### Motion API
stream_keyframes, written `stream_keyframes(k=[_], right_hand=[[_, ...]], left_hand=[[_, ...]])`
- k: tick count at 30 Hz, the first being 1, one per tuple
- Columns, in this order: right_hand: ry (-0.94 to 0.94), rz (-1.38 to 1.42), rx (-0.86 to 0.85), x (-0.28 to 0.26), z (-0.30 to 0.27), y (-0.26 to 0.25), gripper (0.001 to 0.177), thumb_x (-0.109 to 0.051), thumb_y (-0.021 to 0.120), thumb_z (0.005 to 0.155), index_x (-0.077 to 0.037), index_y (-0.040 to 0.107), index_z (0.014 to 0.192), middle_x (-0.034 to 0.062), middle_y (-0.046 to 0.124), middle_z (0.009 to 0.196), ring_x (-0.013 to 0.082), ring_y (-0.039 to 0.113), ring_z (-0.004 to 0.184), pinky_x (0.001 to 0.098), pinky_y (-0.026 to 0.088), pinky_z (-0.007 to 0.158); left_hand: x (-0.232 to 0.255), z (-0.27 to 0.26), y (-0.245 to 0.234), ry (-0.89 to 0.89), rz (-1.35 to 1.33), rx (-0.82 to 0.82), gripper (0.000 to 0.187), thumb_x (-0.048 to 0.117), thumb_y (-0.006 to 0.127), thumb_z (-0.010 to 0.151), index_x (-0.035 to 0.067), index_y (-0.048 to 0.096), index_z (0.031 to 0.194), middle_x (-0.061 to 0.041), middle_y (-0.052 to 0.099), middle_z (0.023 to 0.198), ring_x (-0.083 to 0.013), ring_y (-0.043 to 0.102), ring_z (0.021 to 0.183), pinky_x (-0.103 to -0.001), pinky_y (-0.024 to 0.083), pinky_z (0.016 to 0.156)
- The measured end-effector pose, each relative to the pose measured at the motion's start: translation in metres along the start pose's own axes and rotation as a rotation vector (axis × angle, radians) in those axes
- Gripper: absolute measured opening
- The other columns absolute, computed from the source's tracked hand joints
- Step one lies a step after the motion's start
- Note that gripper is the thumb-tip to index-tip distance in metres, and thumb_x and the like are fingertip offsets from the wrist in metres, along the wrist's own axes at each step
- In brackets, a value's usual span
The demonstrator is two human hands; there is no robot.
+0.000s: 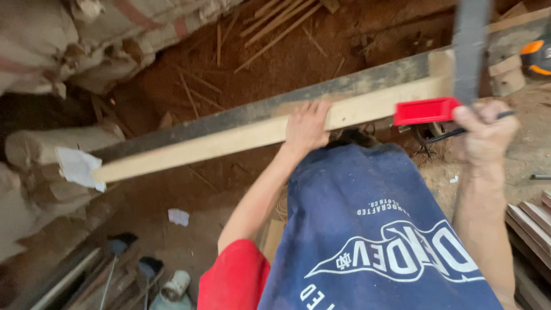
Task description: The person measures and marks a long wooden plank using a tape measure, a try square, and a pencil. They repeatedly align the tools and draw lines on the wood to prepare it for cutting.
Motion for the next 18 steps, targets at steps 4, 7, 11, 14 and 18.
stream_keyframes(k=[4, 7, 11, 14, 18], right_hand=[[0.185, -0.012, 0.028, 0.016, -0.017, 0.048, 0.043, 0.010, 0.077, 0.082, -0.017, 0.044, 0.077, -0.0026, 0.058, 0.085, 0.0107, 0.059, 0.077, 0.0305, 0.055, 0.071], [0.112, -0.289, -0.007, 0.008, -0.035, 0.097, 0.047, 0.002, 0.081, 0.086, -0.013, 0.040, 0.071, -0.0012, 0.060, 0.085, 0.0066, 0.050, 0.075, 0.0249, 0.045, 0.067], [0.194, -0.332, -0.107, -0.012, -0.064, 0.143, 0.027, -0.002, 0.080, 0.086, -0.009, 0.058, 0.074, 0.0035, 0.063, 0.085, 0.0073, 0.049, 0.072, 0.0249, 0.042, 0.062], [0.068, -0.173, -0.312, -0.041, -0.064, 0.149, 0.043, -0.006, 0.078, 0.087, -0.008, 0.040, 0.067, 0.0105, 0.074, 0.111, 0.0066, 0.051, 0.073, 0.0216, 0.046, 0.065], [-0.148, 0.131, -0.297, -0.068, -0.036, 0.116, 0.030, -0.019, 0.064, 0.104, -0.002, 0.059, 0.079, 0.0204, 0.072, 0.113, 0.0239, 0.073, 0.085, 0.0386, 0.065, 0.079]], left_hand=[[0.027, -0.008, -0.035, 0.170, -0.140, 0.230, 0.089, 0.031, 0.085, 0.062, 0.009, 0.045, 0.139, -0.017, 0.055, 0.134, -0.0396, 0.057, 0.120, -0.051, 0.045, 0.102], [0.060, -0.008, -0.045, 0.321, -0.197, 0.290, 0.100, 0.039, 0.088, 0.060, 0.005, 0.042, 0.143, -0.019, 0.045, 0.148, -0.0433, 0.054, 0.129, -0.055, 0.041, 0.109], [0.102, -0.001, -0.025, 0.277, -0.168, 0.113, 0.083, 0.014, 0.084, 0.071, 0.009, 0.053, 0.148, -0.014, 0.056, 0.153, -0.0297, 0.066, 0.118, -0.042, 0.054, 0.099], [0.111, -0.011, -0.039, 0.341, -0.324, 0.494, 0.063, 0.001, 0.076, 0.085, 0.016, 0.054, 0.142, -0.010, 0.069, 0.132, -0.0232, 0.073, 0.103, -0.031, 0.061, 0.087], [0.087, -0.026, -0.056, -0.109, -0.845, 0.631, 0.024, 0.016, 0.073, 0.099, 0.004, 0.063, 0.117, -0.011, 0.076, 0.093, -0.0158, 0.073, 0.077, -0.027, 0.060, 0.067]])
Point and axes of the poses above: each hand's wrist, its own z-axis towards the middle knuckle, its own y-axis out of the palm, x = y × z, the point moved 3 cm from there along z, towards the middle knuckle
